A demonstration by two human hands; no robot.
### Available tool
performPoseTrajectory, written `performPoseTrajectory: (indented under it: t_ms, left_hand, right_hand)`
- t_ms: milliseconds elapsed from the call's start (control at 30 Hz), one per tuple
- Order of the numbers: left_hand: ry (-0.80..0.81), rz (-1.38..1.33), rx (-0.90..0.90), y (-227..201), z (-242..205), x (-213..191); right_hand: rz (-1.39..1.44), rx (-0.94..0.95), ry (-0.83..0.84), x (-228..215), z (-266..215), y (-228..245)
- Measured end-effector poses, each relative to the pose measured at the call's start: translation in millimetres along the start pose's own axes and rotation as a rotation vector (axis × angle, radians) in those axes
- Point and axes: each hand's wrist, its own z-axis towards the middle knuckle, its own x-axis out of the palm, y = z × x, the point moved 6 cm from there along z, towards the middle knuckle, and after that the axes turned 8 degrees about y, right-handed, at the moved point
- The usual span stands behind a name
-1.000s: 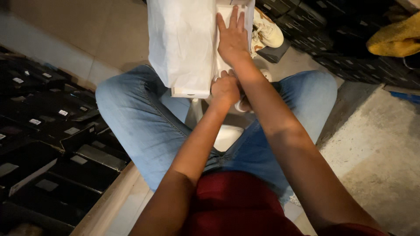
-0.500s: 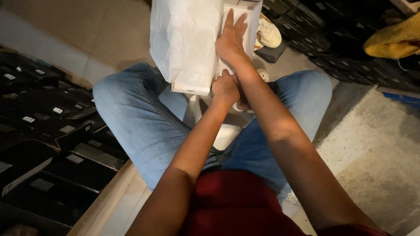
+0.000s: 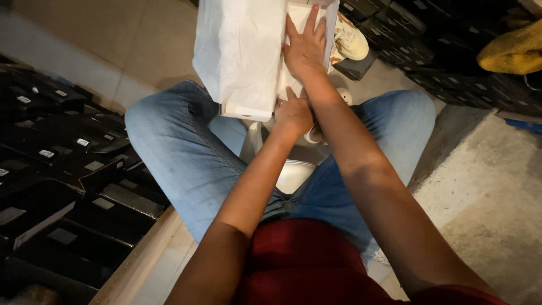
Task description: The person opens a shoebox, removes a white sneaker, and wipes it with a yellow cloth. The person folds the tissue paper and places it back into the box, then continues wiping the sneaker.
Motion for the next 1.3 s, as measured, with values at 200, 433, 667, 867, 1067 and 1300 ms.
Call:
performPoseTrajectory:
  t_ms: [200,433,667,867,1067,1300]
  left_hand:
    - [-0.489,0.173,0.087,-3.3,-2.4,-9.5]
    - [-0.336,0.113,0.04,11.3,2.8,7.4]
    - [-1.055,-0.595,0.458,108.1,-107.9,-42.6]
    - [-0.34,-1.913,0.146,199.6,-31.8,-60.6]
    - [-0.114,-2.369,0.467,192.4,-10.0,-70.5]
    - [-0.936,-2.139,0.198,277.3,-71.1,-46.6]
  right_hand:
    - [0.024,-0.18,-0.375,-14.8,-10.3,4.6]
    - [0.2,-0.336,-0.337,-15.9,-11.9,10.1]
    - [0.126,-0.262,-0.158,4.6,1.8,-1.9]
    - [0.102,-0.251,-0.199,0.9,-8.3,4.9]
    - [0.103,-0.214,-0.162,-0.7,-12.5,5.7]
    - [0.08,-0.195,-0.144,6.6,-8.2,3.5]
